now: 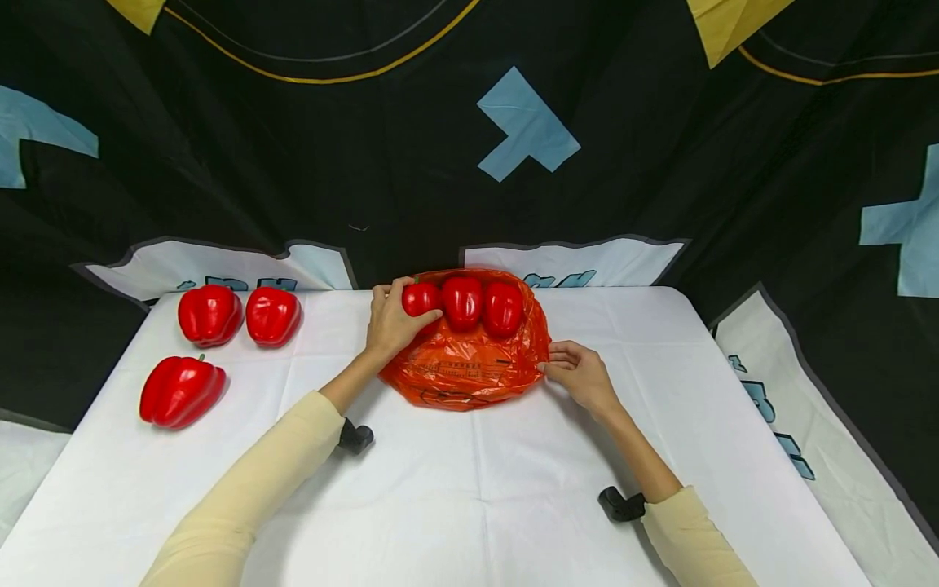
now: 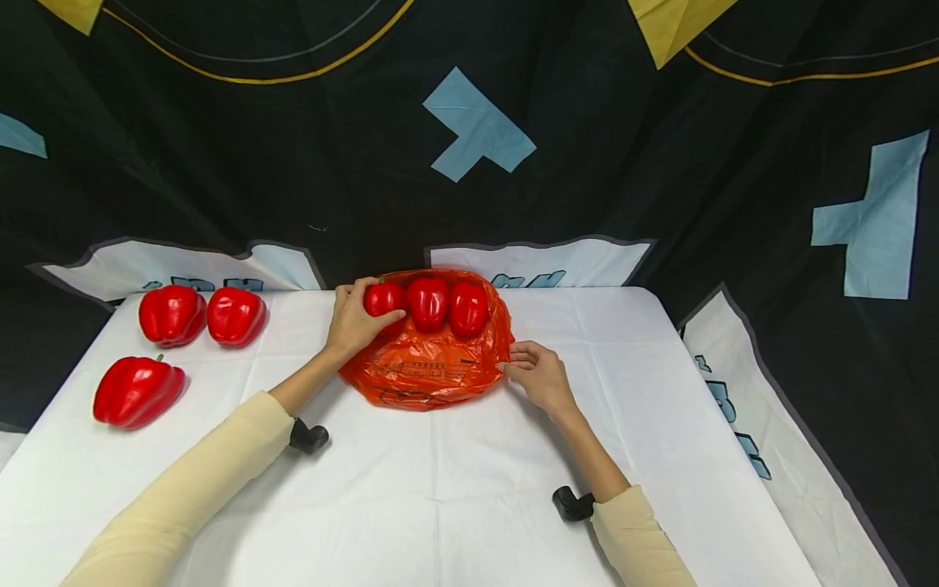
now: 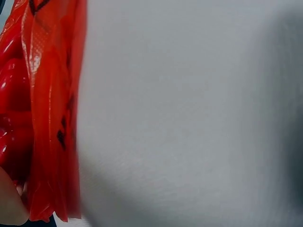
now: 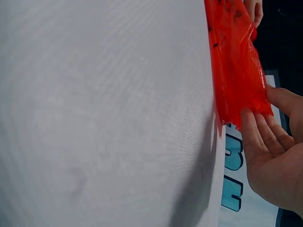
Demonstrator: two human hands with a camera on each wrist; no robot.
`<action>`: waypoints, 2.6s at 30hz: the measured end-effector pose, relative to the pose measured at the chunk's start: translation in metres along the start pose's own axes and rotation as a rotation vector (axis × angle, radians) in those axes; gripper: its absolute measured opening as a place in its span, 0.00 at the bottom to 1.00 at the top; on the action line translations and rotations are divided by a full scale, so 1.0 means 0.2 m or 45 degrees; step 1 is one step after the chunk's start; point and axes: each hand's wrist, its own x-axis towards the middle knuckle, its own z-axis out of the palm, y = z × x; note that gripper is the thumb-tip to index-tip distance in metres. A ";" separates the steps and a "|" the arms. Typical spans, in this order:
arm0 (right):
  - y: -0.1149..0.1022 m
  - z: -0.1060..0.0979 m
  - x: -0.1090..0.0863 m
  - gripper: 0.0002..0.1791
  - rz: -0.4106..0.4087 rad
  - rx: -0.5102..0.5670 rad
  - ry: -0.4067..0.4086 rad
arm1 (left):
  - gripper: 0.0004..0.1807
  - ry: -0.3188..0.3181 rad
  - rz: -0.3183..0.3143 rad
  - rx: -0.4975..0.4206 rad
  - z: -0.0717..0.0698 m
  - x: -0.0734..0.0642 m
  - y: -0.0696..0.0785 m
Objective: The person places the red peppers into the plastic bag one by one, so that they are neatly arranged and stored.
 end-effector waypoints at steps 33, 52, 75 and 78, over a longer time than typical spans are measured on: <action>0.16 -0.01 0.08 0.21 0.005 -0.041 0.057 | 0.40 -0.078 0.162 -0.139 -0.35 -0.08 -0.06; 0.16 -0.01 0.08 0.22 0.004 -0.041 0.056 | 0.44 -0.175 0.125 -0.009 -0.86 -0.33 -0.30; 0.18 0.00 0.06 0.21 0.017 -0.057 0.070 | 0.54 -0.059 -0.073 0.160 -1.23 -0.58 -0.57; 0.17 0.00 0.06 0.20 0.014 -0.055 0.070 | 0.56 -0.067 -0.103 0.182 -1.27 -0.59 -0.61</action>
